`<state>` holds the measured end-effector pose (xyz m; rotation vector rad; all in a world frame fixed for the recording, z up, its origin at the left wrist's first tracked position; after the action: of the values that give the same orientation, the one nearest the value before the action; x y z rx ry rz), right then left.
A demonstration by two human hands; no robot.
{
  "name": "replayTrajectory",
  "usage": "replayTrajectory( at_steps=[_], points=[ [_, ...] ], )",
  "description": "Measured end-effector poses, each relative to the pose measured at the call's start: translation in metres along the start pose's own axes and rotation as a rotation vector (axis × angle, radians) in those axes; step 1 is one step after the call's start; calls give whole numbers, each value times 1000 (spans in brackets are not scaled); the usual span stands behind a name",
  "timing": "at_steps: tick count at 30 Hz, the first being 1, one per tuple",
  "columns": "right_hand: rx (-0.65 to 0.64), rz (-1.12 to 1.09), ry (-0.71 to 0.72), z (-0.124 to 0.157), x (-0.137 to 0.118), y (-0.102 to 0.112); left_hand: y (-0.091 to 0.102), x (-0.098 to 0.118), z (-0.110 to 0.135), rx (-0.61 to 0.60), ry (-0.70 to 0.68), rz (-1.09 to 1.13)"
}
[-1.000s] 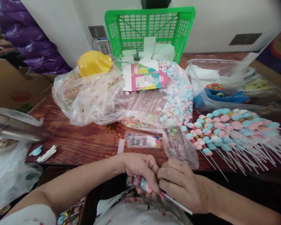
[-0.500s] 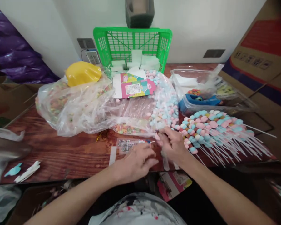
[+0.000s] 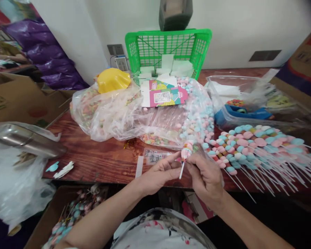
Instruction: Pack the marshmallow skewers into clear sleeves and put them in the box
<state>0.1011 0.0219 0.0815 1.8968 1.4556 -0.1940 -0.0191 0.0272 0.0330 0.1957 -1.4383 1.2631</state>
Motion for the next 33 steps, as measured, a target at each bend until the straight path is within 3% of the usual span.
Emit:
replayTrajectory(
  at_steps=[5, 8, 13, 15, 17, 20, 22, 27, 31, 32, 33],
  points=[
    [-76, -218, -82, 11, -5, -24, 18, 4, 18, 14, 57, 188],
    [-187, -345, -95, 21, -11, -46, 33, 15, 29, 137, 3, 295],
    [-275, -368, -132, 25, -13, -75, 44, 19, 42, 215, -92, 173],
    [-255, -324, -104, 22, -15, -80, 50, 17, 54, 267, -191, 120],
    [-228, -262, -25, 20, -19, -86, 55, 8, 66, 296, -188, 69],
    [-209, -161, 176, 17, -34, -102, 57, -15, 83, 249, 24, -35],
    [-262, -133, 261, 18, -46, -122, 61, -24, 99, 268, 126, -89],
    [-567, -111, 309, 22, -69, -163, 103, -30, 172, 532, 362, -321],
    [-835, 74, 358, 39, -63, -154, 156, -41, 245, 838, 779, -1102],
    [-861, 114, 359, 44, -59, -146, 164, -42, 254, 907, 887, -1291],
    [-873, 145, 351, 49, -53, -137, 165, -41, 253, 924, 900, -1425]
  ],
)
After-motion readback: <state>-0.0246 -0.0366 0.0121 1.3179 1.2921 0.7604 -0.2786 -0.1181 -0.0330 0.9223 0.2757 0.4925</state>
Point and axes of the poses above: each hand's wrist, its own z-axis away from the middle knuckle, its own y-axis out of the back of the hand, x = y × z, the point moved 6 cm from there along -z, towards the middle knuckle, and after that the axes turned 11 degrees about y, right-handed, at the moved point
